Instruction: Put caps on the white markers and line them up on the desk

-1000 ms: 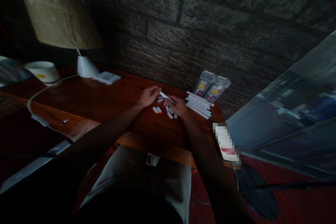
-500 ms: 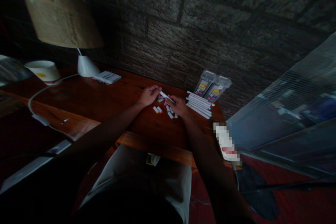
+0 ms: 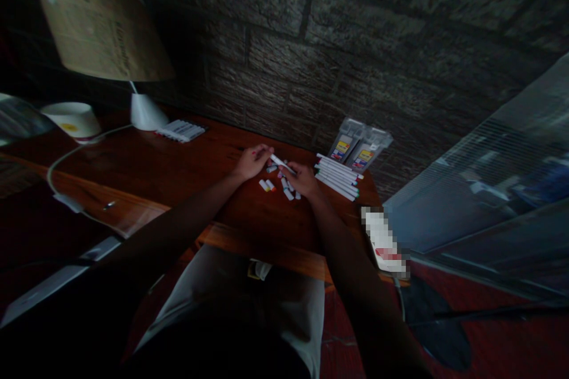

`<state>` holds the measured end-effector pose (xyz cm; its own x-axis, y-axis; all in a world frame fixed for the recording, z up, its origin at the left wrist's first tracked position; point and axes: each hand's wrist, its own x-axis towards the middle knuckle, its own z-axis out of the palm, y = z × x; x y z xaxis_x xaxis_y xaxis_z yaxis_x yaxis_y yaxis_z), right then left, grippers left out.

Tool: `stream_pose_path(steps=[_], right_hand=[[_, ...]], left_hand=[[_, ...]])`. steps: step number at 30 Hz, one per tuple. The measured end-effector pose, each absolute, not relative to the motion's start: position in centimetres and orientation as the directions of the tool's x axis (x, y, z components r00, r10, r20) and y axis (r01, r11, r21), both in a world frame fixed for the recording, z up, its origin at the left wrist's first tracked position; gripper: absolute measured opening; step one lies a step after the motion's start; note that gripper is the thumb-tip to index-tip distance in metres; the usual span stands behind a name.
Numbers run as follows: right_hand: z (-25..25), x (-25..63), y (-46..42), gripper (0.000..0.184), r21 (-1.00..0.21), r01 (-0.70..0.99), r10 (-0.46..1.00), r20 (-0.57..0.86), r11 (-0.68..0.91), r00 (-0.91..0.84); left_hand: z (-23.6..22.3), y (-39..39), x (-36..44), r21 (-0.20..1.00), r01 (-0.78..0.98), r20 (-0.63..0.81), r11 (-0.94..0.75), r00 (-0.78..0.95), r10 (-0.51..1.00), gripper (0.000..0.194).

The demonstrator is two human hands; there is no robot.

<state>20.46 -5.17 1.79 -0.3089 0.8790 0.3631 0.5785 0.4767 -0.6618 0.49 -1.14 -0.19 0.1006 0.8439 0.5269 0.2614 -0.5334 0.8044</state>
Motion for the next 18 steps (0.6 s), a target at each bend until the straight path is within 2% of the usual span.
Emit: stream_pose_path(steps=[18], right_hand=[[1.53, 20.49, -5.05, 0.034, -0.670, 0.573, 0.881, 0.357, 0.473, -0.309]], left_hand=[[-0.03, -1.25, 0.49, 0.813, 0.260, 0.511, -0.520, 0.108, 0.853, 0.037]])
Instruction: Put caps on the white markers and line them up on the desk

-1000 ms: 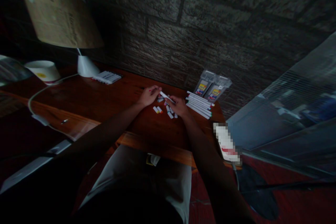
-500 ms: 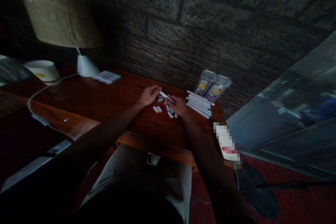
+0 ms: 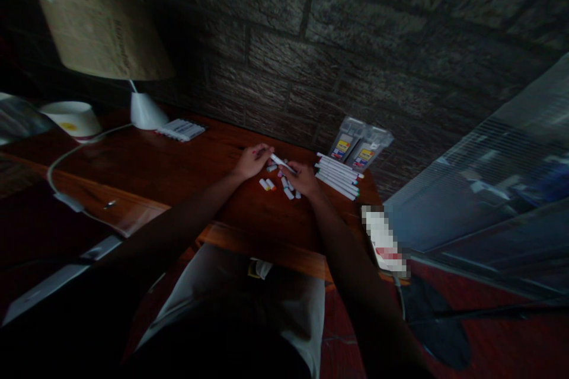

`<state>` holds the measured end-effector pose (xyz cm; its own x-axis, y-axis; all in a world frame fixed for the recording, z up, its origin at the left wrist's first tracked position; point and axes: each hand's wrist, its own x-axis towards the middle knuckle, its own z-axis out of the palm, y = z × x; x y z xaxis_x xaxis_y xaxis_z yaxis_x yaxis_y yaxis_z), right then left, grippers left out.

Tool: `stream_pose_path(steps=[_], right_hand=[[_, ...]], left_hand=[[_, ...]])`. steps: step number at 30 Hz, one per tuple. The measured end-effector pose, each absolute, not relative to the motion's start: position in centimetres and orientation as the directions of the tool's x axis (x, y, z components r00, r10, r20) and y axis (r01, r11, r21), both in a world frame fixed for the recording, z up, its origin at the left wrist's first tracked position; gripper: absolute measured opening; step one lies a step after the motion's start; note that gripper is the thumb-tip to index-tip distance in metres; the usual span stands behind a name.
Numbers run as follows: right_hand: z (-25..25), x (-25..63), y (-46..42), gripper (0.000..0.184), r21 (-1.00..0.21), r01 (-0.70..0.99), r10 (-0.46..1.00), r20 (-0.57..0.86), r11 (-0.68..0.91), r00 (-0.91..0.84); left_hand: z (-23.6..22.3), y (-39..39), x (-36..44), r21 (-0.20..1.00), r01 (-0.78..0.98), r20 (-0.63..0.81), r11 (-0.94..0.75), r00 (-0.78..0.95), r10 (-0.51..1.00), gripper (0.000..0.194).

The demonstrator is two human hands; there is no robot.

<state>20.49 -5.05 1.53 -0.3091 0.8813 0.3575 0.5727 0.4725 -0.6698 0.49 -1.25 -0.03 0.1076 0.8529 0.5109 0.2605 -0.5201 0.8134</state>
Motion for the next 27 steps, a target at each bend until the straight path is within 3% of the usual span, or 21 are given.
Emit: stream_pose_path(steps=[27], right_hand=[[1.79, 20.31, -5.18, 0.035, -0.656, 0.578, 0.875, 0.369, 0.484, -0.314]], left_hand=[[-0.08, -1.15, 0.47, 0.828, 0.244, 0.492, -0.504, 0.111, 0.863, 0.036]])
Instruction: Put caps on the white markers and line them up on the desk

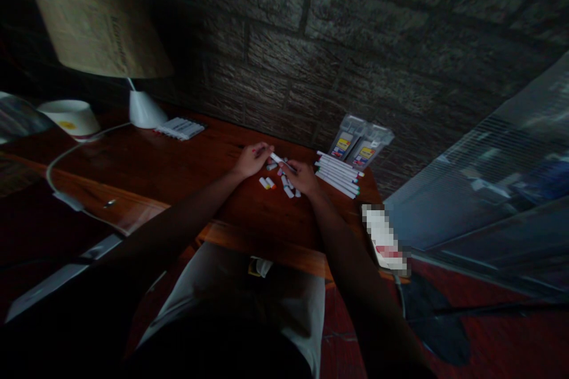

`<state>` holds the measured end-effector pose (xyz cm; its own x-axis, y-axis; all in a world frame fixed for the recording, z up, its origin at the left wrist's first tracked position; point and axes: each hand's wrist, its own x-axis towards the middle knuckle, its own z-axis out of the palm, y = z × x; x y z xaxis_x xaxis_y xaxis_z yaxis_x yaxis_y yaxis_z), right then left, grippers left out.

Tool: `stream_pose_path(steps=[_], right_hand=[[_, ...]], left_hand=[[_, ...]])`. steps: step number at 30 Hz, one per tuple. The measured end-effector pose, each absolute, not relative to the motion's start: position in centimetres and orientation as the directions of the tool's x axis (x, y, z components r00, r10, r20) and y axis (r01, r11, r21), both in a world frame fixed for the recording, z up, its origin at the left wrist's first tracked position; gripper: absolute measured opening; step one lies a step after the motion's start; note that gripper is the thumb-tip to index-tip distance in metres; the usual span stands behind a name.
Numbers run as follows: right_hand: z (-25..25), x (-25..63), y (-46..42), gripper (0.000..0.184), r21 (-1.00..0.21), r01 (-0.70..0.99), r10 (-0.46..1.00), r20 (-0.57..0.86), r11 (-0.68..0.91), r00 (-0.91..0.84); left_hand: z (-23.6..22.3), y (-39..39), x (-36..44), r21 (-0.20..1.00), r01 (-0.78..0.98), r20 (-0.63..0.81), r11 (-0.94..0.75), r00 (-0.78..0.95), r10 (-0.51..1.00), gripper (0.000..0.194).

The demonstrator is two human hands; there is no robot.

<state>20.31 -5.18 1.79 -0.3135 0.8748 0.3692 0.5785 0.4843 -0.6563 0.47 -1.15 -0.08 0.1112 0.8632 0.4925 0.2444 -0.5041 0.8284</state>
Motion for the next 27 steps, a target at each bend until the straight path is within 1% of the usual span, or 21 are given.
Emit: stream_pose_path(steps=[7, 11, 18, 27], right_hand=[[1.76, 20.36, -5.21, 0.038, -0.659, 0.583, 0.880, 0.355, 0.474, -0.315], [2.02, 20.33, -5.39, 0.037, -0.652, 0.603, 0.888, 0.337, 0.459, -0.312], [1.98, 20.32, -5.33, 0.037, -0.644, 0.602, 0.881, 0.355, 0.473, -0.312], [2.23, 20.26, -5.55, 0.036, -0.649, 0.605, 0.887, 0.343, 0.461, -0.308]], left_hand=[[-0.10, -1.12, 0.57, 0.837, 0.233, 0.487, -0.496, 0.099, 0.868, 0.035], [0.02, -1.26, 0.61, 0.825, 0.258, 0.495, -0.503, 0.100, 0.863, 0.037], [0.18, -1.39, 0.55, 0.820, 0.261, 0.499, -0.510, 0.111, 0.859, 0.036], [-0.01, -1.24, 0.50, 0.819, 0.261, 0.501, -0.512, 0.111, 0.858, 0.039]])
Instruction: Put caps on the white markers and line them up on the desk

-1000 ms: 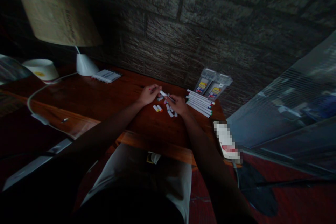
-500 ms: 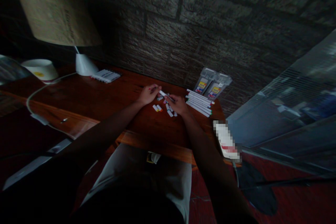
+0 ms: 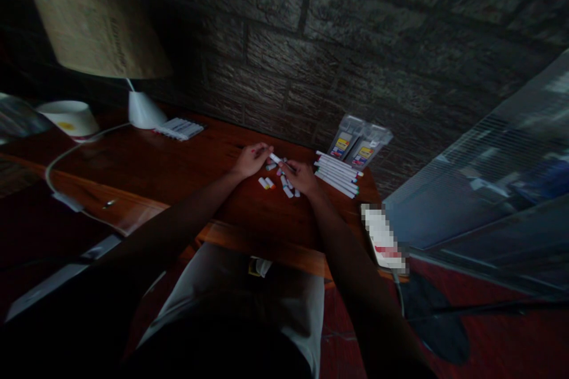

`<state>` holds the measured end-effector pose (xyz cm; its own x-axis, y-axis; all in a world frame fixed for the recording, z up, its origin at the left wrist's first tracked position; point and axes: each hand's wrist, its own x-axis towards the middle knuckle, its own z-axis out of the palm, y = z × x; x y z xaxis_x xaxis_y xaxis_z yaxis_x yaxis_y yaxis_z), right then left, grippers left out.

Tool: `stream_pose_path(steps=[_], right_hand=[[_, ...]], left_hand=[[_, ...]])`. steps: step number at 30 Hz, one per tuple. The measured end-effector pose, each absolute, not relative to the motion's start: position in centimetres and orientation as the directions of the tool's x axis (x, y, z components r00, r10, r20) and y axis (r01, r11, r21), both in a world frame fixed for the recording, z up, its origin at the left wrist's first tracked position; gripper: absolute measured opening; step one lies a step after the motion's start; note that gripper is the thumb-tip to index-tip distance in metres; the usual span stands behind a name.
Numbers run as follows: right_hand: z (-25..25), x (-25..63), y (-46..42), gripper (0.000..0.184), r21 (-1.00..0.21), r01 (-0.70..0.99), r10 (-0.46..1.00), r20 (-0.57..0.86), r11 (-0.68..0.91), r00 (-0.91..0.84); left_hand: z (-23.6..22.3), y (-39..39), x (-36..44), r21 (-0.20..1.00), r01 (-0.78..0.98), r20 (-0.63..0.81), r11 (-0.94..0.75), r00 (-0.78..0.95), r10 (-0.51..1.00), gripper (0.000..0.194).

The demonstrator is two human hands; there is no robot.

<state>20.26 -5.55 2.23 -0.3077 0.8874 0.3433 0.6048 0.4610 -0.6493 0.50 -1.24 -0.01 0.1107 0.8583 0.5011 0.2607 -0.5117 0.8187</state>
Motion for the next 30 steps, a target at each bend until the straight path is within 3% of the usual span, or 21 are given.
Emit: stream_pose_path(steps=[30], right_hand=[[2.23, 20.24, -5.59, 0.037, -0.654, 0.600, 0.888, 0.341, 0.460, -0.308]], left_hand=[[-0.01, -1.19, 0.47, 0.838, 0.238, 0.480, -0.491, 0.106, 0.871, 0.037]])
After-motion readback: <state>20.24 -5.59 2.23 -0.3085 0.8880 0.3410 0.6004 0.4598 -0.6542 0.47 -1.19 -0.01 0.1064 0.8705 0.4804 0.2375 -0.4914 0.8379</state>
